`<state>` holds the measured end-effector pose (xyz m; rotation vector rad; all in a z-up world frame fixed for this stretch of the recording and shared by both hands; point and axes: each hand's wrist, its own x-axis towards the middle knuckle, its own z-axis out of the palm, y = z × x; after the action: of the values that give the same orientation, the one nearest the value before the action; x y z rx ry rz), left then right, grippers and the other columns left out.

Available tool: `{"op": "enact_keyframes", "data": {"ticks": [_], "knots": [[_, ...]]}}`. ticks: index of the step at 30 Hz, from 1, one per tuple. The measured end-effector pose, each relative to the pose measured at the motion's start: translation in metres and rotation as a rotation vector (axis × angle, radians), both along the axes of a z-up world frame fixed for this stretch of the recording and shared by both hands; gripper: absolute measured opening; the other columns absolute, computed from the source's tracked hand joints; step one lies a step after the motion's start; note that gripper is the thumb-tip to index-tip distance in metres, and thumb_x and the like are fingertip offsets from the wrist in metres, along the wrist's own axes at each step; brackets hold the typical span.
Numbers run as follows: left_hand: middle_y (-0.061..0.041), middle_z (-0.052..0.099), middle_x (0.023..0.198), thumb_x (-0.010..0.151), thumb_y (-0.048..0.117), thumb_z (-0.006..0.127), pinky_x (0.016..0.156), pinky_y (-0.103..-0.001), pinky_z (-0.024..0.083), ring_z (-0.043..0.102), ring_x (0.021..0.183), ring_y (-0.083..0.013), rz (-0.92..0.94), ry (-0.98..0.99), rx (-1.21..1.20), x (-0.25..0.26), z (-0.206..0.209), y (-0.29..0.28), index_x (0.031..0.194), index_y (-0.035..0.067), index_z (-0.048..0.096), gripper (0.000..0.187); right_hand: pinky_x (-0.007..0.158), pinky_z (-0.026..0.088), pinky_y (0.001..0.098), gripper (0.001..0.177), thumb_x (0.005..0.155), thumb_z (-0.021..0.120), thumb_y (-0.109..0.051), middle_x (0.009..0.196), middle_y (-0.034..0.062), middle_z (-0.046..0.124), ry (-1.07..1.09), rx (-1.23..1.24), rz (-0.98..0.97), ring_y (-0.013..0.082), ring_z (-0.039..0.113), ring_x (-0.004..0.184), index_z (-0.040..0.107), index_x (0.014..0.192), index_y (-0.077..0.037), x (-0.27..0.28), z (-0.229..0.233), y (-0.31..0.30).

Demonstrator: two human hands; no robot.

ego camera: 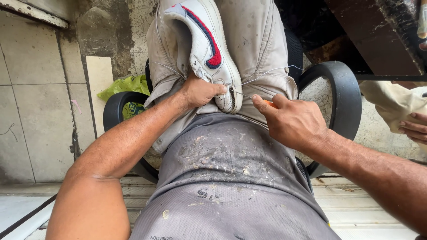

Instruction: Hand-stitching the sole of a sneaker using a needle and thread

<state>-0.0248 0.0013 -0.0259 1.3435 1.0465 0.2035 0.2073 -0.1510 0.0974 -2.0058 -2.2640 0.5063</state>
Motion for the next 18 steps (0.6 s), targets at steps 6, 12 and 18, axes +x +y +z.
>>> {"op": "enact_keyframes", "data": {"ticks": [6,12,18], "knots": [[-0.021,0.066,0.135,0.082,0.019,0.087,0.115,-0.049,0.045,0.058,0.131,-0.0369,-0.051,0.079,-0.005,0.003,0.007,-0.008,0.132,-0.001,0.065,0.058,0.058,0.058,0.0516,0.046,0.089,0.059,-0.026,0.083,0.0002,0.071,0.057,-0.112,-0.039,0.0311,0.072,0.073,0.068,0.133,-0.036,-0.002,-0.002,0.005],[-0.019,0.063,0.140,0.083,0.031,0.083,0.118,-0.046,0.042,0.055,0.136,-0.0324,-0.092,0.229,-0.036,0.012,0.048,-0.014,0.135,-0.001,0.063,0.064,0.053,0.056,0.0578,0.041,0.095,0.052,-0.031,0.078,0.0060,0.061,0.044,-0.059,0.054,0.0399,0.069,0.061,0.063,0.135,-0.035,-0.020,-0.010,0.020],[-0.017,0.066,0.136,0.081,0.037,0.080,0.114,-0.044,0.048,0.058,0.134,-0.0302,-0.115,0.384,0.043,0.020,0.082,-0.002,0.133,0.000,0.064,0.066,0.049,0.053,0.0452,0.024,0.091,0.049,-0.027,0.077,0.0013,0.053,-0.153,-0.056,0.069,0.0306,0.067,0.063,0.056,0.114,-0.026,-0.032,-0.029,0.029]]}}
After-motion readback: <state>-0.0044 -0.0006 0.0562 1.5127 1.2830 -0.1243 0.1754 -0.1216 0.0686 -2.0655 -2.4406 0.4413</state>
